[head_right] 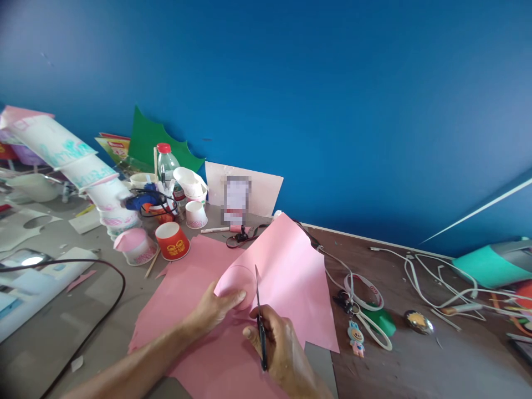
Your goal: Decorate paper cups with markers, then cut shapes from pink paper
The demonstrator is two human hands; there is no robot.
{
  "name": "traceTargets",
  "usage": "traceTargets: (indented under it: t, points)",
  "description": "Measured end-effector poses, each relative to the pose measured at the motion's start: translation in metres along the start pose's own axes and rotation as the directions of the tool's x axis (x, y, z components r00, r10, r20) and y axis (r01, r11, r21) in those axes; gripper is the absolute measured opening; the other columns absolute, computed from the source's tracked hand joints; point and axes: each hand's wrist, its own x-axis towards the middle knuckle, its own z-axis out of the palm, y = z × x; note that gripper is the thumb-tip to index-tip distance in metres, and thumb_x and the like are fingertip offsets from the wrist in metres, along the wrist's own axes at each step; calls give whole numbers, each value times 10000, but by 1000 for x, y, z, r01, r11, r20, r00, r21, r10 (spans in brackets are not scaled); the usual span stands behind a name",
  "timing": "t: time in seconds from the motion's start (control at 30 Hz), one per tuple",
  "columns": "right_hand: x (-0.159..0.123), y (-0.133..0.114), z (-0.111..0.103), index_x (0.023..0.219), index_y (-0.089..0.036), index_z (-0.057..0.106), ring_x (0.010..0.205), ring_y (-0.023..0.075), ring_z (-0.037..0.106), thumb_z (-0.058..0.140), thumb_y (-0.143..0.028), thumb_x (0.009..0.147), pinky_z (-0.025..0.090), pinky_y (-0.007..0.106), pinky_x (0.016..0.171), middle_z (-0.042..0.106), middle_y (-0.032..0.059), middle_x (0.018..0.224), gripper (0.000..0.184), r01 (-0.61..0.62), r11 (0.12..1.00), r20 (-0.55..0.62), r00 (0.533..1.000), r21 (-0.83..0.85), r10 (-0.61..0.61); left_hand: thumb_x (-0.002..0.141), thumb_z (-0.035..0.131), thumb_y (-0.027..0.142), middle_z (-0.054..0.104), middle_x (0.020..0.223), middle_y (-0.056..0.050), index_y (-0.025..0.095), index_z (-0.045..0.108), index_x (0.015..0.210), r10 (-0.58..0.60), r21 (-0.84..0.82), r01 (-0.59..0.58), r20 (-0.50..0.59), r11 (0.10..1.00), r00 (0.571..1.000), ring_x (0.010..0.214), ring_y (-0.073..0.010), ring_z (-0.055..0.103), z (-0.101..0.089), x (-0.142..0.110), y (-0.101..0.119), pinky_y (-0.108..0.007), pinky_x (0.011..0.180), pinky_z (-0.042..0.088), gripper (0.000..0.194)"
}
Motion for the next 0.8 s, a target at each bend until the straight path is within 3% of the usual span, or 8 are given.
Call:
traceTargets:
  t: [0.17,0.37,0.53,0.7,0.8]
  points:
    - [-1,-2,-2,951,-167,601,577,119,353,579,-574,898,321,232,508,398,-56,624,411,-19,1000,-3,1000,-2,19,669,726,337,423,555,39,173,492,592,15,46,-17,46,999,999,519,-97,398,1,-1,5,-262,502,330,296]
    - [-1,1,-4,944,-173,602,562,114,356,595,-546,896,326,228,503,409,-60,611,376,-7,1000,8,1000,-24,7,709,664,354,413,545,30,181,478,552,100,282,-119,80,952,992,535,-104,373,-5,0,11,-272,524,308,299]
    - [-2,-1,-6,962,-181,587,573,117,370,603,-532,894,327,234,528,425,-58,633,358,-42,999,49,998,11,41,731,636,361,432,544,24,184,482,543,84,288,-113,112,951,990,531,-106,380,-7,1,12,-269,522,309,300]
    - [-2,-3,-8,963,-181,570,582,117,334,589,-516,904,306,241,532,384,-65,634,341,-61,997,89,994,38,58,699,675,320,440,551,29,181,480,564,78,271,-86,40,959,996,534,-101,381,-5,0,12,-255,510,311,276]
    - [-1,-4,-9,976,-181,563,581,118,320,579,-519,908,295,247,535,362,-70,632,344,-71,997,98,993,35,68,706,634,285,413,546,33,184,459,548,73,291,-88,63,953,995,534,-99,359,-4,0,15,-261,513,295,256]
